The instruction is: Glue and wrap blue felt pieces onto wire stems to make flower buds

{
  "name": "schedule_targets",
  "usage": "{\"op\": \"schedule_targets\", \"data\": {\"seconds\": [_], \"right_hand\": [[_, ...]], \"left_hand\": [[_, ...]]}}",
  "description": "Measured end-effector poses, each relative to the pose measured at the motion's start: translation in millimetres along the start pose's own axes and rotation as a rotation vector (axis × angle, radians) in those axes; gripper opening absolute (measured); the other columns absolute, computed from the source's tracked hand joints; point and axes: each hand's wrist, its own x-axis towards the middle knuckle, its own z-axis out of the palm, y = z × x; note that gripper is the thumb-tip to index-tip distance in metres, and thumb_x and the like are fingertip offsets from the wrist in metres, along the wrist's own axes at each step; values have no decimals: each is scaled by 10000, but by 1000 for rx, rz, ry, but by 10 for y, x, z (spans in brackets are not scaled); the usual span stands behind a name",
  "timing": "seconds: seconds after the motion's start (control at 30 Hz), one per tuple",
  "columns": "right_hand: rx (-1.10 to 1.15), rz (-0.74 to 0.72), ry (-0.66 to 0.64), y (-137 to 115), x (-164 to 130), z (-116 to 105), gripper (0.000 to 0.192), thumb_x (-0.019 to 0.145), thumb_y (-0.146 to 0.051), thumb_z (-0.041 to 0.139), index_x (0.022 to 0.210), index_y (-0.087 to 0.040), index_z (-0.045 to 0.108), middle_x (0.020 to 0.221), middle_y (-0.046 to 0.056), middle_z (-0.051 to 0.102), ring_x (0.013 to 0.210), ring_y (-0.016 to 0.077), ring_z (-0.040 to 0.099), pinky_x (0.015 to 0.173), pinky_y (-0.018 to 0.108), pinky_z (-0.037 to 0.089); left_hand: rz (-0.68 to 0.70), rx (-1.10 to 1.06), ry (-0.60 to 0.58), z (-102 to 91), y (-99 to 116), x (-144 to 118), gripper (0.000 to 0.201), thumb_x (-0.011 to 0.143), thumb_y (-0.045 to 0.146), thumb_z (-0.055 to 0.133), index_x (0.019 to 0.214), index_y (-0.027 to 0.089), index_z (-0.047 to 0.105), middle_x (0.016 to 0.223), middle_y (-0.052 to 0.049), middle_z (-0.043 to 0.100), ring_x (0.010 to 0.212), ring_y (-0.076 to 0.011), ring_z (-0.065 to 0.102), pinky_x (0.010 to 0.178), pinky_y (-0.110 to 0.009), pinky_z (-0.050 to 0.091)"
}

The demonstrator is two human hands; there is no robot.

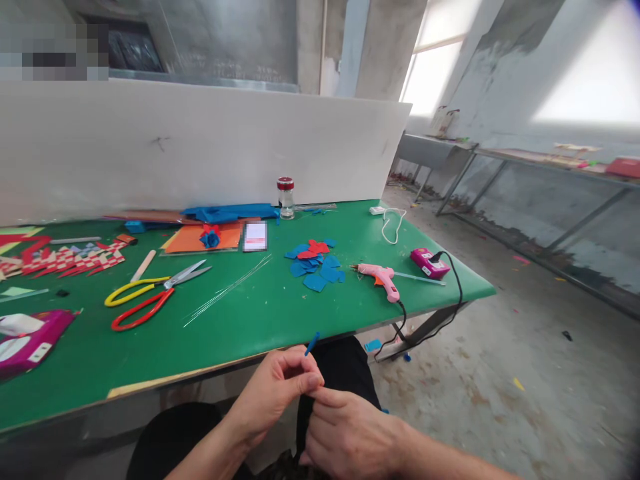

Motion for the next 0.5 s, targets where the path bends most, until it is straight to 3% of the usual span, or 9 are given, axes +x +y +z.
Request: {"op": "schedule_targets", "data": {"seconds": [0.07,0.17,0.37,0.5], "right_hand": [[-6,-12,21,8,-3,-16,322,989,-238,473,700,-173,599,587,-28,548,578,139,483,1099,431,315],[-15,-10,34,13,-4,-29,332,988,-251,475,688,-179,597,567,-41,527,541,131,460,1181,446,224],[-17,2,30,7,18,-39,358,997,-278,463,673,-182,581,546,-43,508,524,132,448,1203,453,212],[-10,24,24,-5,9,-35,361,997,-295,467,672,-182,575,548,-43,506,528,134,451,1190,457,232]], "left_hand": [[-5,-22,-6,-50,43,-22,322,755,399,749,611,147,608,652,21,465,613,-95,351,572,-225,275],[-2,-48,14,-171,96,-51,349,770,413,740,620,139,584,659,29,447,564,-72,285,513,-222,211],[36,-164,257,-520,168,-50,316,755,413,766,709,149,598,641,60,401,489,-31,213,446,-199,148],[106,-244,381,-665,213,-42,378,785,455,729,661,152,541,647,57,424,466,-22,206,423,-192,151]]}}
